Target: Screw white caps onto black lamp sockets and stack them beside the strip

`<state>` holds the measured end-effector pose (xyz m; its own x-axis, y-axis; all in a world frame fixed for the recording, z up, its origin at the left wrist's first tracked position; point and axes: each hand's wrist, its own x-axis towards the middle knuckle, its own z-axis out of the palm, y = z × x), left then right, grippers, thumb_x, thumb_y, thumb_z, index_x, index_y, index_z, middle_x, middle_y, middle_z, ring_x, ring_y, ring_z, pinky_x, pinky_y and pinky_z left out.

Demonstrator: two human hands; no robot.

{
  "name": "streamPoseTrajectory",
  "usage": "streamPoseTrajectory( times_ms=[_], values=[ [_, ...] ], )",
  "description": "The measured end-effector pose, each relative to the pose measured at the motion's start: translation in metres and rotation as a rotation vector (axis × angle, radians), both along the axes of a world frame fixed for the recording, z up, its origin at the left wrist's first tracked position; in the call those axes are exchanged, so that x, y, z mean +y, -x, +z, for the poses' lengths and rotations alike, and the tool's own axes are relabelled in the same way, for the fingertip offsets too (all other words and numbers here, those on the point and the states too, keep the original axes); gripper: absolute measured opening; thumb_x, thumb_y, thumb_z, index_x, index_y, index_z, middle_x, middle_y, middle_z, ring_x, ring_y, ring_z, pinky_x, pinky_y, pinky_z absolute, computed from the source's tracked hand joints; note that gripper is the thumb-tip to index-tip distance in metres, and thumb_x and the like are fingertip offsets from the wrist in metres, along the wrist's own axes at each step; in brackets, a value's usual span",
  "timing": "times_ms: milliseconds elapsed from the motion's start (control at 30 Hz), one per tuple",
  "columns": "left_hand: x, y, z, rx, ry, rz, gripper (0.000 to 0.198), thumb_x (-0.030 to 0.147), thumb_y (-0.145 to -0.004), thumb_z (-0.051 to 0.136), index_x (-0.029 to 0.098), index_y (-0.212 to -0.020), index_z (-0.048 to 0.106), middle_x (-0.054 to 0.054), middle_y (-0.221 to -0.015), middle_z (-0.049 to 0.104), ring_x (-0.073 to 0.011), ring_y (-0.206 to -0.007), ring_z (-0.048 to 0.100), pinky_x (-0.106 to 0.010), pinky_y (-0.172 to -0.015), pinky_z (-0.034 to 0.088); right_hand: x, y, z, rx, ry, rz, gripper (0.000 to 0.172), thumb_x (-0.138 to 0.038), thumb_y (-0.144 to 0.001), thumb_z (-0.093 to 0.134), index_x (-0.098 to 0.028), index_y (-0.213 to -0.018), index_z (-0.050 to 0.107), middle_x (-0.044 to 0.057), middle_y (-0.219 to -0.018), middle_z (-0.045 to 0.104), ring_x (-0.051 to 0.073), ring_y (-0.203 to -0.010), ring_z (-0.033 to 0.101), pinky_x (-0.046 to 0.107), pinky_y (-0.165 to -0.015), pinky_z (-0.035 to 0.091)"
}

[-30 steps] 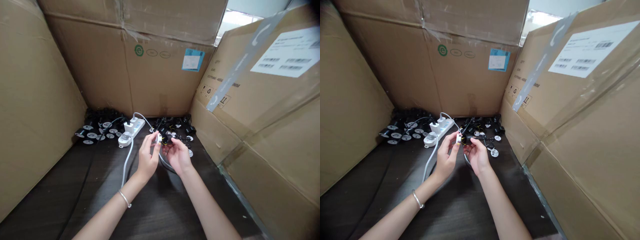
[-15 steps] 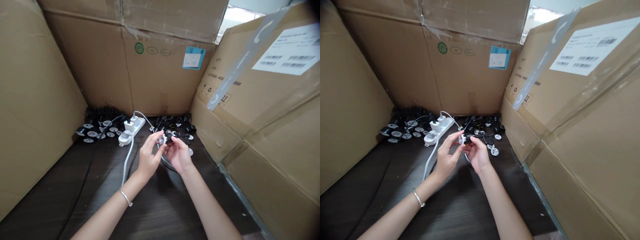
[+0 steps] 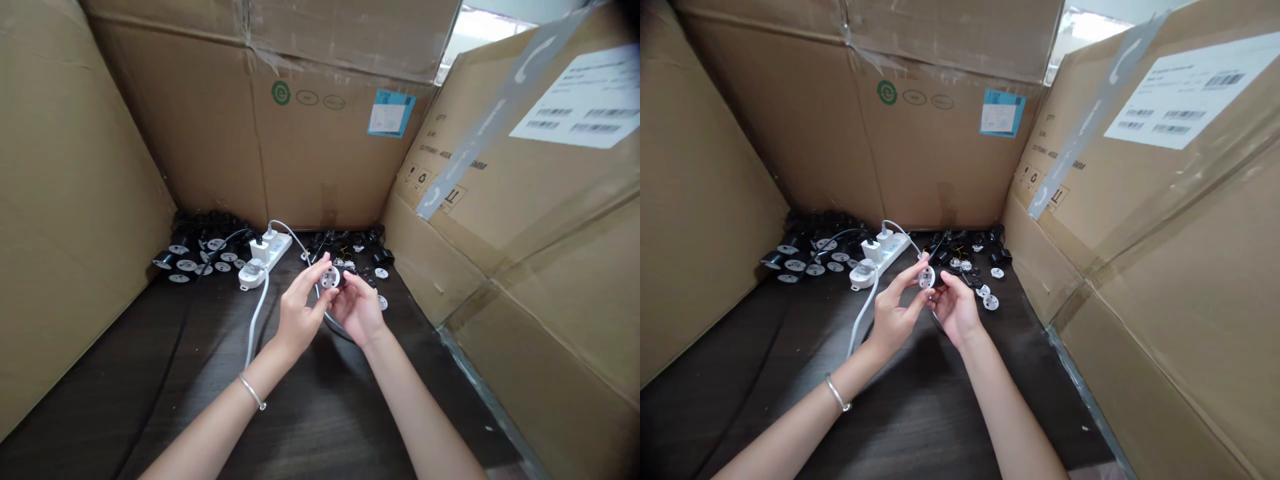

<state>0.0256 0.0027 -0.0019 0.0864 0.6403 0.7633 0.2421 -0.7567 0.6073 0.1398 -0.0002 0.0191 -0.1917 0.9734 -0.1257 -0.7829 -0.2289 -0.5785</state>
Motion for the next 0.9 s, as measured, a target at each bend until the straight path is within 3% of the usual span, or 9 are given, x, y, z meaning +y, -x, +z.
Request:
streamPoseTrajectory(
  times_ms=[367, 467, 567, 767, 900],
  values=[
    [-0.002, 0.0, 0.004, -0.01, -0.075, -0.033, 0.021, 0.011, -0.081, 0.052, 0.018, -0.099, 0.06, -0.009, -0.127, 0.051, -0.0206, -0.116, 0.049, -0.039, -0.097, 0.041, -0.001, 0.0, 0.001, 0.022, 0.025, 0.022, 0.015, -0.025, -0.067, 0.061, -0.012, -0.075, 0.063, 0.001, -0.068, 0.064, 0.01, -0.057, 0.056, 0.02, -0.054, 0.045],
    [-0.004, -0.002, 0.009, -0.068, 0.017, -0.013, 0.011, 0.013, -0.081, 0.053, 0.017, -0.088, 0.061, -0.008, -0.121, 0.056, -0.0201, -0.112, 0.052, -0.038, -0.096, 0.041, 0.0, 0.0, -0.002, -0.001, -0.001, 0.03, 0.015, -0.026, -0.067, 0.062, -0.013, -0.074, 0.062, 0.001, -0.067, 0.064, 0.01, -0.058, 0.056, 0.02, -0.056, 0.044],
    [-0.005, -0.004, 0.011, -0.18, 0.189, -0.088, 0.004, 0.016, -0.081, 0.053, 0.017, -0.085, 0.053, -0.009, -0.116, 0.058, -0.0189, -0.106, 0.055, -0.036, -0.091, 0.044, 0.001, 0.0, -0.005, -0.007, -0.02, 0.025, 0.013, -0.025, -0.068, 0.061, -0.014, -0.075, 0.063, 0.001, -0.071, 0.065, 0.01, -0.061, 0.056, 0.021, -0.059, 0.045],
    [0.007, -0.004, 0.008, -0.381, 0.348, -0.277, 0.05, 0.014, -0.068, 0.067, 0.02, -0.102, 0.031, -0.013, -0.124, 0.05, -0.0194, -0.113, 0.05, -0.041, -0.098, 0.038, -0.001, -0.001, -0.003, -0.037, -0.016, 0.071, 0.014, -0.026, -0.071, 0.054, -0.014, -0.075, 0.061, 0.002, -0.073, 0.065, 0.011, -0.063, 0.057, 0.022, -0.06, 0.045],
    [0.011, -0.003, 0.004, -0.302, 0.44, -0.315, 0.051, 0.019, -0.07, 0.065, 0.018, -0.111, 0.035, -0.015, -0.124, 0.05, -0.0211, -0.116, 0.048, -0.041, -0.099, 0.036, -0.002, 0.001, -0.003, -0.074, -0.067, 0.106, 0.019, -0.03, -0.074, 0.054, -0.015, -0.083, 0.063, 0.001, -0.076, 0.065, 0.009, -0.064, 0.057, 0.02, -0.06, 0.045]
  ],
)
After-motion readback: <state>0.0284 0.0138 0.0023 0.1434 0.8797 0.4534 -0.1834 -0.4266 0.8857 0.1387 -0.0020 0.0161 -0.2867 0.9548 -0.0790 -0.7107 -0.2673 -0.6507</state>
